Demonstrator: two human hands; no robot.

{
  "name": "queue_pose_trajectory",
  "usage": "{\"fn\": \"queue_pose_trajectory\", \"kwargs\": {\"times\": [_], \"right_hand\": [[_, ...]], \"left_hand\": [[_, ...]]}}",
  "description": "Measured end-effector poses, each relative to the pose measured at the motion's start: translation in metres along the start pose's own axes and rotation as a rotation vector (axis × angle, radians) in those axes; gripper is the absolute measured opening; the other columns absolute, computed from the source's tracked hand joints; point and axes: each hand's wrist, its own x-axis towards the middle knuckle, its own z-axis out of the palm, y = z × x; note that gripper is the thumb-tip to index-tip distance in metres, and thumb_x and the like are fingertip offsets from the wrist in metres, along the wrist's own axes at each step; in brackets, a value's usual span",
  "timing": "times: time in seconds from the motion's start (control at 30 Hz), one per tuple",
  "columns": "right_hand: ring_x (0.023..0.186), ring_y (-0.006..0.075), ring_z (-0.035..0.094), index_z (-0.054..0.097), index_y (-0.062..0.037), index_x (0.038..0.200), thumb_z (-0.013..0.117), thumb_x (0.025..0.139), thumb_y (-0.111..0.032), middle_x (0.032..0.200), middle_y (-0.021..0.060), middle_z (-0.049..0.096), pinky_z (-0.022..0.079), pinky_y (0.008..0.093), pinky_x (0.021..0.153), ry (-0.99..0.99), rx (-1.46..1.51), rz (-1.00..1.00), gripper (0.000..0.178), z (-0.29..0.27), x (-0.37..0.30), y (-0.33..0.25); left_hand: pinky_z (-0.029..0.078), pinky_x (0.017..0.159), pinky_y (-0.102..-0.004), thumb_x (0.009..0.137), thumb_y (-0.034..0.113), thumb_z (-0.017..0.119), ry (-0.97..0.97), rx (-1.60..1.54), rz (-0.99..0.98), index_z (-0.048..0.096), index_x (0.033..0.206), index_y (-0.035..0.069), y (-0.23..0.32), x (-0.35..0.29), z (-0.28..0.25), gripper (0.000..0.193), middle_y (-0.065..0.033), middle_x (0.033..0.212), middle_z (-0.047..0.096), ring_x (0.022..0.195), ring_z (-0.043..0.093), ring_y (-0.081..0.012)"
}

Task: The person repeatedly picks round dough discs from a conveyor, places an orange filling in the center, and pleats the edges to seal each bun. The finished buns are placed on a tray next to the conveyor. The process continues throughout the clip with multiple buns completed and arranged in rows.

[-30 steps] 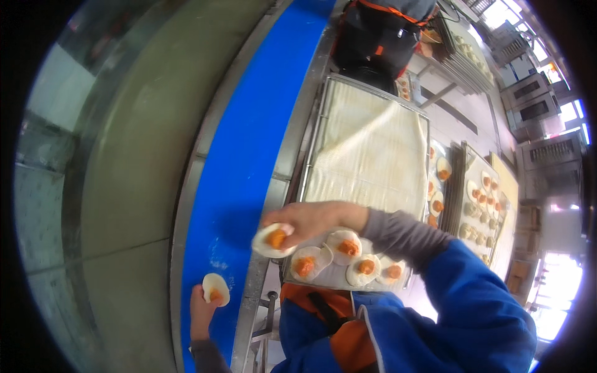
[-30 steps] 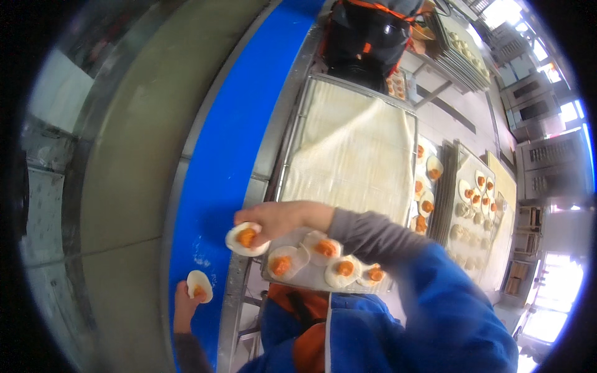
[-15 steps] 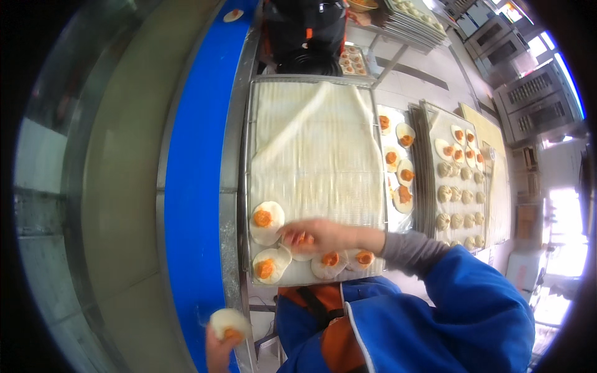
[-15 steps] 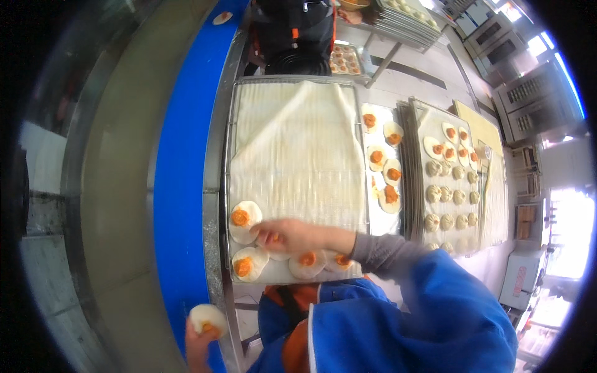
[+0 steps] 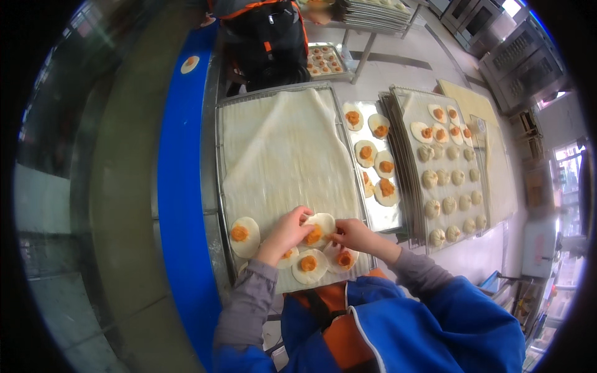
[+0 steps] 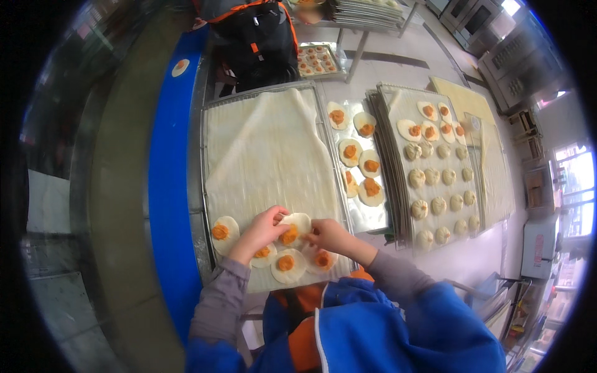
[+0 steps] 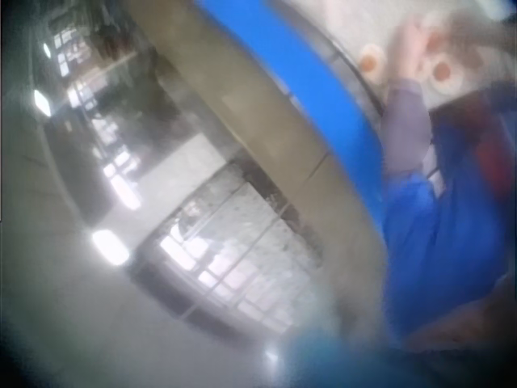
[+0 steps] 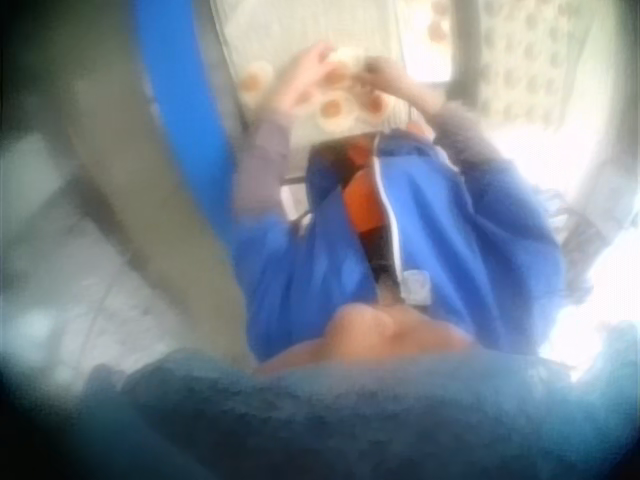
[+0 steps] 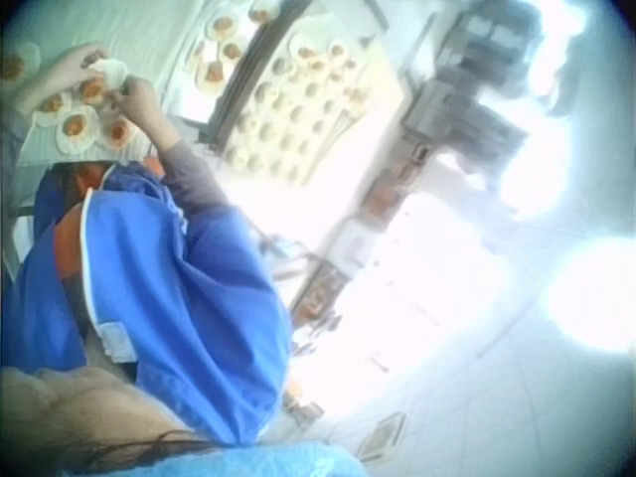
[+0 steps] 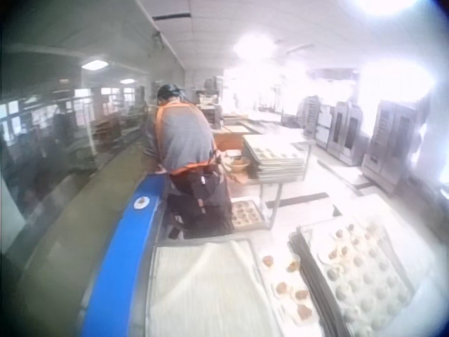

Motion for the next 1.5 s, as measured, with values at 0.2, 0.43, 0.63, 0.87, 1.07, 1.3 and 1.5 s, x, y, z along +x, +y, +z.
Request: {"fn": "queue_pose_trajectory", "kwargs": {"times": [0.2,0.43,0.63,0.87,1.07,1.3,1.5], "right_hand": [[0.081,0.0325,0.07,0.072,-0.0106,0.109,0.068,0.094,-0.031,0.087,0.0143,0.073,0.055,0.0415,0.073,0.302,-0.325,-0.195,0.026,-0.032,-0.022,0.043],[0.087,0.0338,0.07,0.07,-0.0093,0.114,0.068,0.091,-0.023,0.09,0.0121,0.074,0.055,0.0433,0.08,0.646,-0.251,0.011,0.026,-0.096,-0.043,0.137],[0.099,0.0357,0.066,0.07,-0.0065,0.11,0.068,0.089,-0.021,0.103,0.0138,0.066,0.053,0.0452,0.086,0.754,-0.304,-0.14,0.025,-0.138,-0.005,0.167],[0.092,0.0325,0.07,0.073,-0.0076,0.107,0.069,0.09,-0.024,0.105,0.0146,0.071,0.055,0.0424,0.083,0.678,-0.238,-0.158,0.024,-0.148,0.008,0.153],[0.102,0.0378,0.067,0.07,-0.0068,0.115,0.068,0.09,-0.013,0.108,0.0177,0.071,0.053,0.045,0.085,0.654,-0.199,-0.351,0.026,-0.14,0.0,0.137],[0.08,0.0313,0.068,0.069,-0.0005,0.101,0.07,0.086,-0.005,0.09,0.0165,0.067,0.054,0.0374,0.072,0.702,-0.273,-0.234,0.016,-0.098,-0.035,0.136],[0.075,0.0285,0.068,0.069,-0.0008,0.103,0.07,0.087,-0.005,0.092,0.0152,0.069,0.055,0.0363,0.068,0.629,-0.113,0.01,0.016,-0.065,-0.057,0.129]], "left_hand": [[0.05,0.092,-0.0426,0.085,0.013,0.076,0.31,0.306,0.158,0.063,0.121,0.003,-0.012,-0.023,0.013,0.039,-0.017,0.119,0.062,0.107,0.061,-0.036],[0.05,0.092,-0.043,0.084,0.011,0.077,0.293,0.154,0.091,0.063,0.119,0.003,0.01,-0.065,0.017,0.039,-0.0166,0.122,0.061,0.111,0.061,-0.0344],[0.054,0.087,-0.0332,0.086,0.005,0.074,0.354,0.125,0.112,0.064,0.121,0.003,0.031,-0.085,0.054,0.037,-0.0131,0.124,0.062,0.109,0.063,-0.0252],[0.055,0.089,-0.0357,0.089,0.007,0.073,0.411,-0.007,0.092,0.065,0.12,0.004,0.067,-0.112,0.053,0.032,-0.012,0.128,0.063,0.112,0.065,-0.0238],[0.055,0.078,-0.0283,0.092,0.007,0.07,0.581,-0.081,-0.022,0.067,0.118,0.004,0.007,-0.102,-0.078,0.026,-0.0073,0.111,0.071,0.098,0.068,-0.0161],[0.056,0.076,-0.0369,0.1,0.027,0.066,0.989,-0.743,-0.294,0.062,0.121,0.006,-0.149,0.007,-0.294,0.03,-0.0089,0.103,0.069,0.091,0.066,-0.0189],[0.054,0.09,-0.0405,0.092,0.021,0.074,1.206,0.6,-0.078,0.063,0.122,0.001,-0.188,0.067,-0.288,0.037,-0.0172,0.113,0.064,0.103,0.064,-0.0357]]}}
